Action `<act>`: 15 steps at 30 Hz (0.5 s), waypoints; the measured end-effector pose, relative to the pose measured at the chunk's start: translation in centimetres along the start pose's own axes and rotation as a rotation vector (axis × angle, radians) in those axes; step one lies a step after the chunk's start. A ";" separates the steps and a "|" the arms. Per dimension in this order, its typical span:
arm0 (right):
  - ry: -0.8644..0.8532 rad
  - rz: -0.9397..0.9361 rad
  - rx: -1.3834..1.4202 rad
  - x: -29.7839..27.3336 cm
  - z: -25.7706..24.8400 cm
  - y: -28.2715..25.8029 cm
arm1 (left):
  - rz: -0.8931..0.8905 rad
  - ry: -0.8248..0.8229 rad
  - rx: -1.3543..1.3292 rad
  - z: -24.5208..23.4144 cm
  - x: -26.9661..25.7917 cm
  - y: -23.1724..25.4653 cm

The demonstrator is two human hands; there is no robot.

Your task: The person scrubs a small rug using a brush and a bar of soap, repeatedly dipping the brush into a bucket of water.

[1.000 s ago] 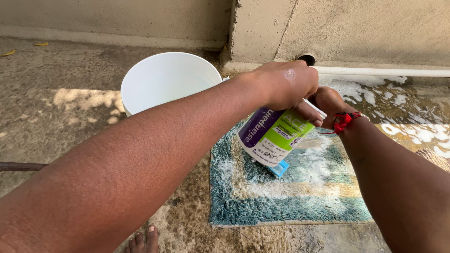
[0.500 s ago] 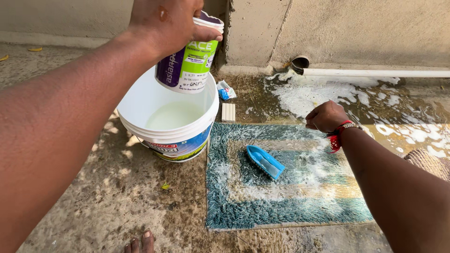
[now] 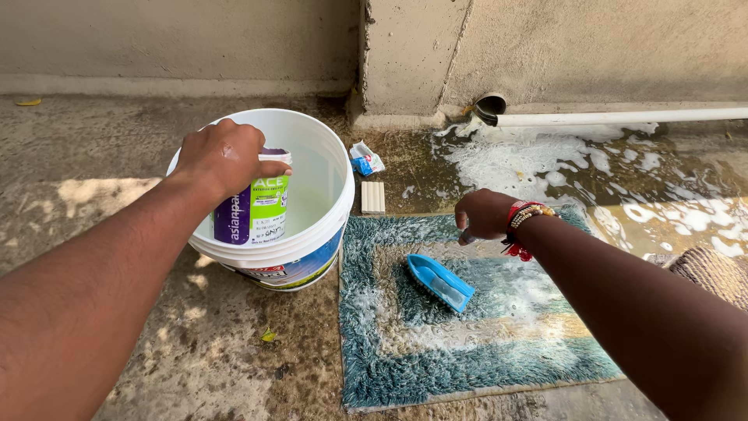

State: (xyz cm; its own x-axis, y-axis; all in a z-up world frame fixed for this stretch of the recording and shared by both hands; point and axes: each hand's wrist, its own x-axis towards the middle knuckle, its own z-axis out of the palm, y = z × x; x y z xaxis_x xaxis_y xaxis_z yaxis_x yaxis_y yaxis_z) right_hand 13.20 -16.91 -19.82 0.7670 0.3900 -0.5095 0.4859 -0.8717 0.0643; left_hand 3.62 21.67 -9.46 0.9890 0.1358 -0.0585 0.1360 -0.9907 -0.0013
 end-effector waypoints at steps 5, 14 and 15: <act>-0.021 -0.167 -0.062 -1.1 3.5 -3.1 | -0.023 -0.271 0.034 3.4 0.8 1.2; -0.104 0.009 0.125 -0.7 12.9 -6.0 | -0.085 -0.387 -0.138 10.7 2.6 1.1; -0.074 0.046 0.127 -0.4 13.8 -6.4 | -0.098 -0.380 -0.151 11.3 2.7 0.8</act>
State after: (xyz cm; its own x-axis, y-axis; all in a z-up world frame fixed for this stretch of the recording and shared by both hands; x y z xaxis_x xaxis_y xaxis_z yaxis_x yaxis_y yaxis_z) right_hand 4.04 -15.58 -31.83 0.7518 0.3296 -0.5710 0.3902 -0.9206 -0.0177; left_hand 5.79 21.16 -20.87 0.8832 0.1891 -0.4293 0.2630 -0.9574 0.1195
